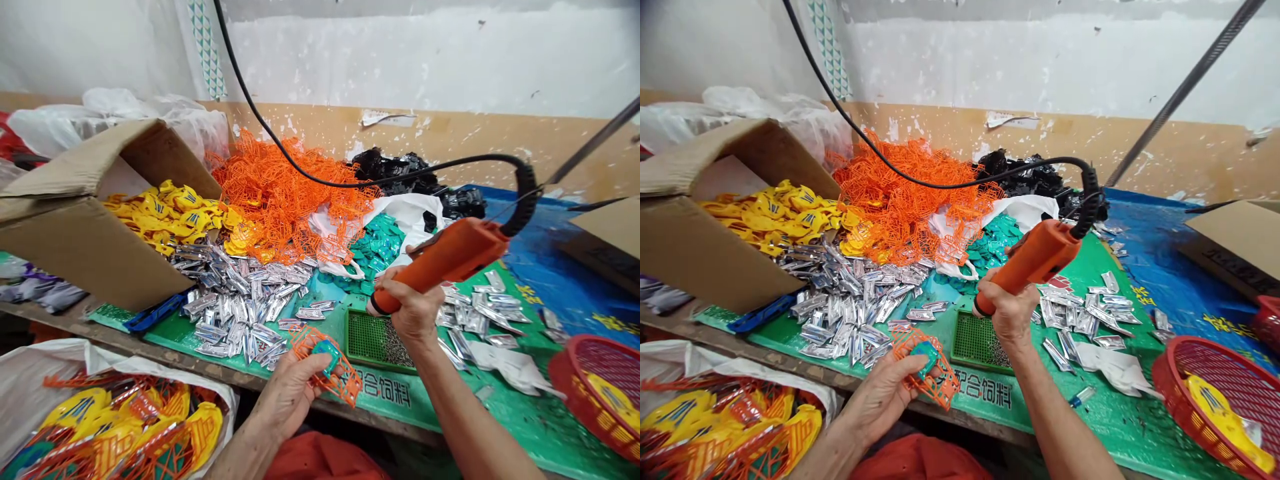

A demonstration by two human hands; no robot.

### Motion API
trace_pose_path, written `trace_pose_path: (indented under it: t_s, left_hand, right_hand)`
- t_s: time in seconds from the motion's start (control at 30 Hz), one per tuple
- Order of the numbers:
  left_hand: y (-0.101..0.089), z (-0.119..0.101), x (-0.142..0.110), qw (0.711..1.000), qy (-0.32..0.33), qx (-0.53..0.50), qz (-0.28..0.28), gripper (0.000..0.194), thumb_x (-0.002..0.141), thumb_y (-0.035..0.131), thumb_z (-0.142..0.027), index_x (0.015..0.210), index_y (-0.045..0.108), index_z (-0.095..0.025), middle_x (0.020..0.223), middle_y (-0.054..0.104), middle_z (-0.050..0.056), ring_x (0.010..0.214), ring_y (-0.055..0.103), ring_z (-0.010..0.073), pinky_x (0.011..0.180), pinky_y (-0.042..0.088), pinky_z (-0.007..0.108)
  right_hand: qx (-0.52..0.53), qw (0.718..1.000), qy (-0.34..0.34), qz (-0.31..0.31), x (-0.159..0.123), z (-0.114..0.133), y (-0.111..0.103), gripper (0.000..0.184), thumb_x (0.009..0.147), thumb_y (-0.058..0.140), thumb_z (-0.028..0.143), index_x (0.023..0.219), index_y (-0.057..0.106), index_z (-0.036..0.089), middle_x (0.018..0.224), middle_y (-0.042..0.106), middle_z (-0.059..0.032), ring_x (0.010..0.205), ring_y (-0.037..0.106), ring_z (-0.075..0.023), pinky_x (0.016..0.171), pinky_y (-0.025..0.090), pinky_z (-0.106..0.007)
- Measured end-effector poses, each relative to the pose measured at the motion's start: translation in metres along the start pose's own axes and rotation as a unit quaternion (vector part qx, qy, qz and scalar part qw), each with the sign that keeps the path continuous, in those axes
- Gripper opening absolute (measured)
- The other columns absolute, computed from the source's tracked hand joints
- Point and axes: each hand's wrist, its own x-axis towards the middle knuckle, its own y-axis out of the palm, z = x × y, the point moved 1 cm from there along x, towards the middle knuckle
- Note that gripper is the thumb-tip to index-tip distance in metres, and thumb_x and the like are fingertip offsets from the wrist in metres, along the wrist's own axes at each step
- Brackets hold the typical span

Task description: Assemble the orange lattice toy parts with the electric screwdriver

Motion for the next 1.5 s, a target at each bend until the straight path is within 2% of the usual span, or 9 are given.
trace_pose_path:
  t_s: [0.37,0.7,1.0,1.2,1.37,1.5]
  left_hand:
    - [-0.003,0.002,0.001,1.000,-0.022,-0.008,-0.003,0.033,0.058,0.080,-0.018,0.087,0.064,-0.017,0.079,0.068,0.000,0.065,0.066,0.0153,0.068,0.055,0.031]
    - [-0.004,0.004,0.002,1.000,-0.025,-0.003,0.005,0.031,0.060,0.079,-0.017,0.088,0.065,-0.016,0.083,0.070,0.002,0.067,0.067,0.0156,0.070,0.053,0.031]
    - [-0.001,0.004,0.002,1.000,-0.024,-0.014,-0.001,0.033,0.060,0.080,-0.017,0.089,0.064,-0.017,0.086,0.070,0.001,0.068,0.067,0.0162,0.072,0.055,0.033]
    - [-0.001,0.003,0.002,1.000,-0.020,-0.023,-0.001,0.032,0.061,0.080,-0.018,0.089,0.064,-0.017,0.085,0.070,0.002,0.067,0.068,0.0159,0.069,0.055,0.031]
    - [-0.005,0.005,0.005,0.999,-0.020,-0.045,-0.023,0.030,0.064,0.080,-0.019,0.089,0.063,-0.019,0.086,0.070,0.001,0.070,0.069,0.0160,0.072,0.055,0.030]
    - [-0.003,0.004,0.004,0.997,-0.016,-0.066,-0.030,0.028,0.064,0.080,-0.016,0.087,0.065,-0.019,0.087,0.071,0.001,0.073,0.069,0.0172,0.073,0.055,0.031]
  right_hand:
    - [-0.027,1.000,0.009,-0.004,0.002,-0.008,0.000,0.009,0.056,0.071,0.015,0.059,0.063,0.016,0.056,0.059,0.0012,0.051,0.055,-0.0148,0.047,0.045,-0.028]
    - [-0.049,0.999,0.003,-0.004,0.002,-0.019,-0.003,0.010,0.058,0.072,0.018,0.061,0.063,0.015,0.059,0.061,0.0016,0.053,0.055,-0.0137,0.055,0.047,-0.031]
    - [-0.066,0.998,0.008,-0.002,0.002,-0.022,-0.005,0.013,0.058,0.073,0.020,0.065,0.063,0.015,0.062,0.062,0.0018,0.054,0.055,-0.0135,0.055,0.046,-0.031]
    - [-0.075,0.997,0.011,0.004,0.001,-0.025,-0.005,0.013,0.057,0.073,0.020,0.064,0.063,0.015,0.062,0.061,0.0014,0.052,0.053,-0.0130,0.053,0.045,-0.031]
    - [-0.055,0.998,0.011,-0.006,0.003,-0.014,-0.001,0.014,0.057,0.072,0.020,0.065,0.062,0.015,0.061,0.060,0.0021,0.050,0.053,-0.0127,0.049,0.044,-0.029]
    - [0.022,1.000,0.014,0.006,0.001,0.015,0.006,0.025,0.057,0.072,0.016,0.080,0.064,0.018,0.060,0.059,0.0044,0.051,0.054,-0.0127,0.055,0.048,-0.031]
